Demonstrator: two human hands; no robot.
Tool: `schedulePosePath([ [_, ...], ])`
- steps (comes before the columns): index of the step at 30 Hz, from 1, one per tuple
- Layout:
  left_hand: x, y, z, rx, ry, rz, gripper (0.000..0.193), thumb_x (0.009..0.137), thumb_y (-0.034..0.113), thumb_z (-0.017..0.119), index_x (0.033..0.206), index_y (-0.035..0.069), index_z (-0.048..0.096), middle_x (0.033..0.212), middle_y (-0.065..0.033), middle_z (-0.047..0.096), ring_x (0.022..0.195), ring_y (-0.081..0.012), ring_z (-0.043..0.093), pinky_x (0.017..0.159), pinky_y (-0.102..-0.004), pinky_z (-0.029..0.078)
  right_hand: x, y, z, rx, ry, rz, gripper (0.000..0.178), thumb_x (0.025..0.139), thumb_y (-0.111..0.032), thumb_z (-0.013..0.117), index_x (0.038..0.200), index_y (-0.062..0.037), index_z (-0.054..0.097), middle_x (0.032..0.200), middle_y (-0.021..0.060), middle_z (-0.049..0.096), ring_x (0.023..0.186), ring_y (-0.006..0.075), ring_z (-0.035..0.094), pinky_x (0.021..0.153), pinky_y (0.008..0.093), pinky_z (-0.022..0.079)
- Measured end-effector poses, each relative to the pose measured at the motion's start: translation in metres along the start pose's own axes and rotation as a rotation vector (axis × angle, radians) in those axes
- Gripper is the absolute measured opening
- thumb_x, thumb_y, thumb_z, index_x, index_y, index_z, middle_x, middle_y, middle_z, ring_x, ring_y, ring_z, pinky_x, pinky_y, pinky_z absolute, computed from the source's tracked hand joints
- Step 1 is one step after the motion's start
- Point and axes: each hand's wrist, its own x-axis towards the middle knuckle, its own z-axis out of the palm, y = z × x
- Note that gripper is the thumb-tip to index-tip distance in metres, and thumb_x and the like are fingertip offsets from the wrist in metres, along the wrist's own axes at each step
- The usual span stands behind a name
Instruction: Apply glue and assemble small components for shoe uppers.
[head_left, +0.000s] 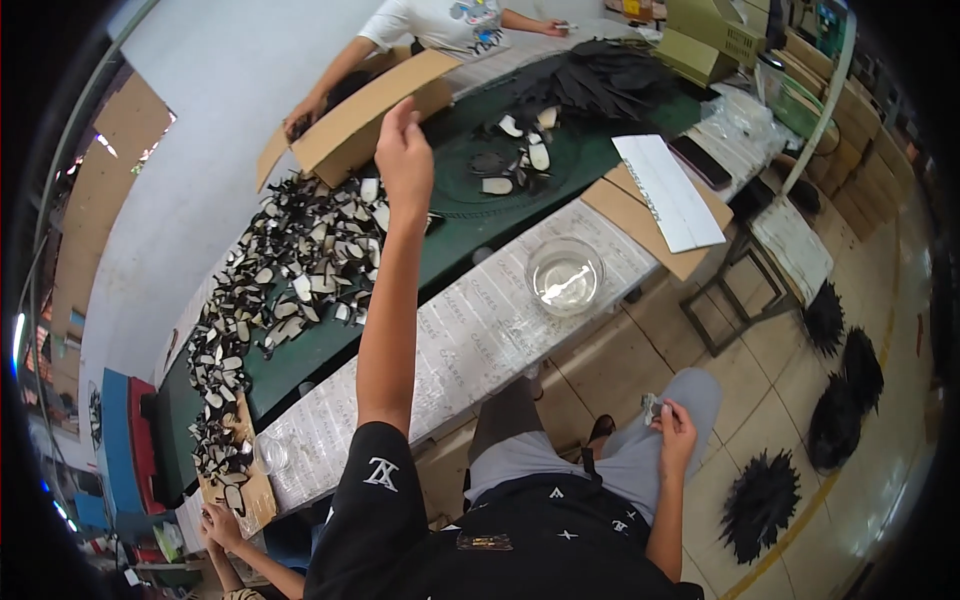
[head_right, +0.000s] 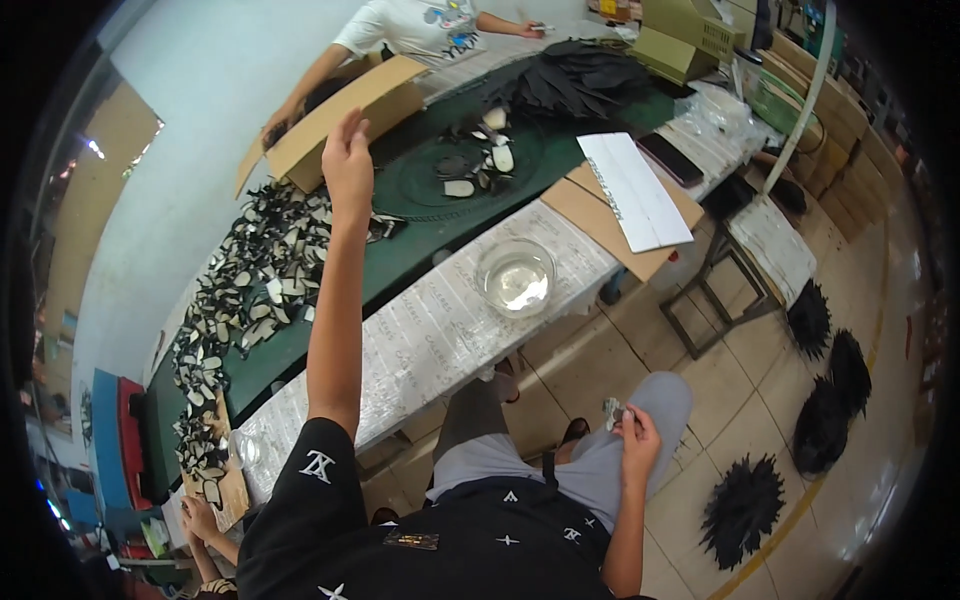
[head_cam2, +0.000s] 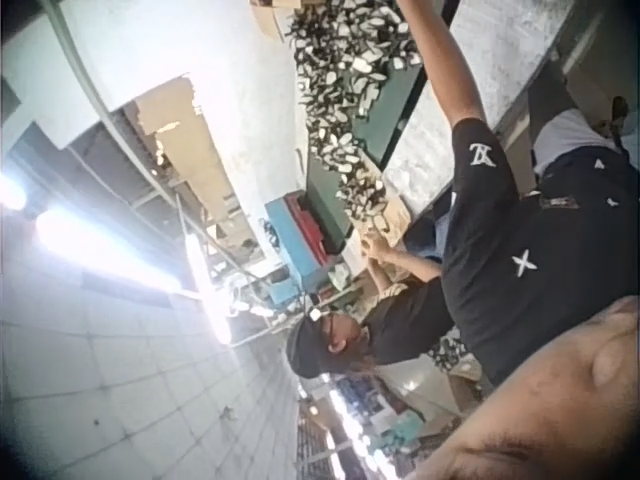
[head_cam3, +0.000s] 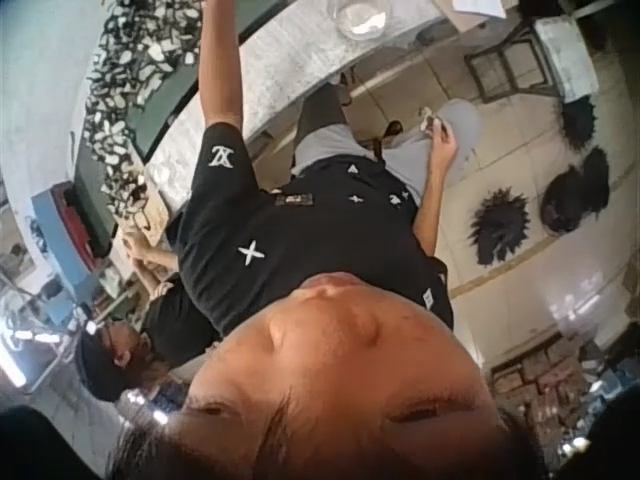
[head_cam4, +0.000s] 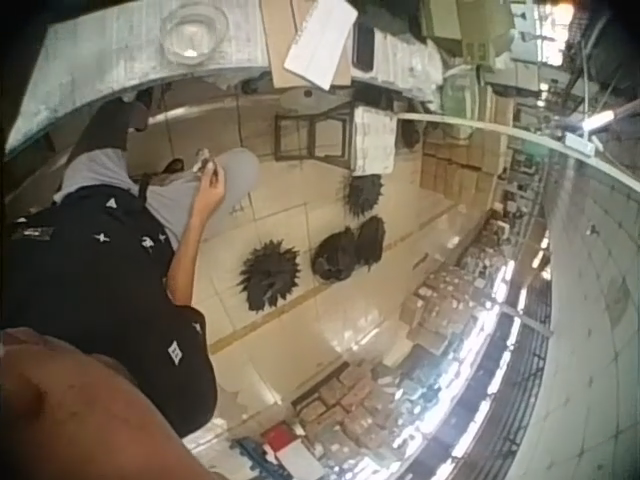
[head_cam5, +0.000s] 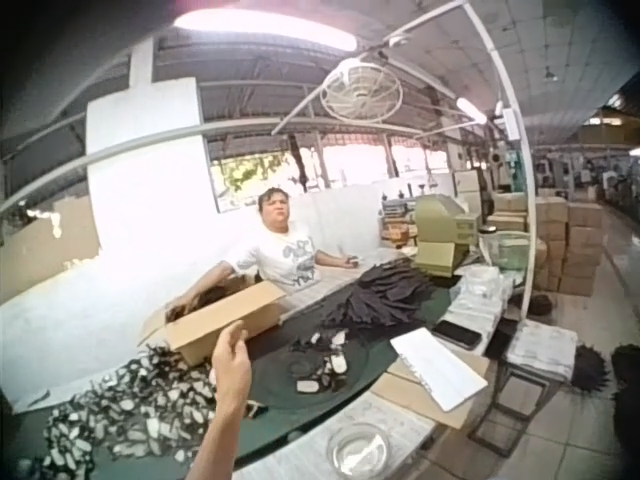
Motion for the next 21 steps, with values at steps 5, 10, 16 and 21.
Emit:
schedulePosePath([
  [5, -0.034, -0.125, -0.081, 1.134, -0.024, 0.003, 0.052, 0.084, 0.029, 0.064, 0.126, 0.000, 0.053, 0.135, -0.0253, 0.046, 0.131, -0.0445, 0.035, 0.105, -0.0570, 0.030, 0.001, -0.002, -0.001, -0.023, 0.027, 0.001, 0.025, 0.095, -0.015, 0.060, 0.111, 0.0032, 0.062, 0.088, 0.0049, 0.063, 0.073, 0.0091, 0.059, 0.064, 0.0226, 0.051],
  [10, -0.098, -0.187, -0.178, 1.370, -0.581, -0.359, 0.059, 0.079, 0.048, 0.067, 0.120, 0.006, 0.059, 0.146, -0.0189, 0.037, 0.136, -0.0435, 0.027, 0.106, -0.0618, 0.026, 0.005, 0.002, 0.008, -0.014, -0.042, 0.011, 0.022, 0.095, -0.012, 0.059, 0.110, 0.0034, 0.062, 0.085, 0.0052, 0.063, 0.070, 0.0093, 0.059, 0.062, 0.0223, 0.051],
  [16, -0.090, -0.155, -0.156, 1.096, -0.568, -0.247, 0.029, 0.079, 0.029, 0.070, 0.093, 0.003, 0.069, 0.122, -0.0222, 0.057, 0.118, -0.0354, 0.052, 0.104, -0.0531, 0.034, -0.001, -0.001, 0.000, -0.072, 0.011, -0.002, 0.020, 0.094, -0.010, 0.060, 0.108, 0.0039, 0.063, 0.080, 0.0050, 0.064, 0.067, 0.0092, 0.060, 0.061, 0.0223, 0.050],
  [21, -0.091, -0.140, -0.179, 0.321, -0.116, -0.344, 0.017, 0.096, 0.018, 0.053, 0.110, 0.009, 0.051, 0.129, -0.0208, 0.053, 0.119, -0.0346, 0.055, 0.089, -0.0431, 0.048, 0.003, -0.004, 0.002, -0.003, 0.023, -0.021, 0.020, 0.093, -0.010, 0.061, 0.107, 0.0042, 0.063, 0.077, 0.0043, 0.063, 0.065, 0.0089, 0.059, 0.061, 0.0223, 0.050],
])
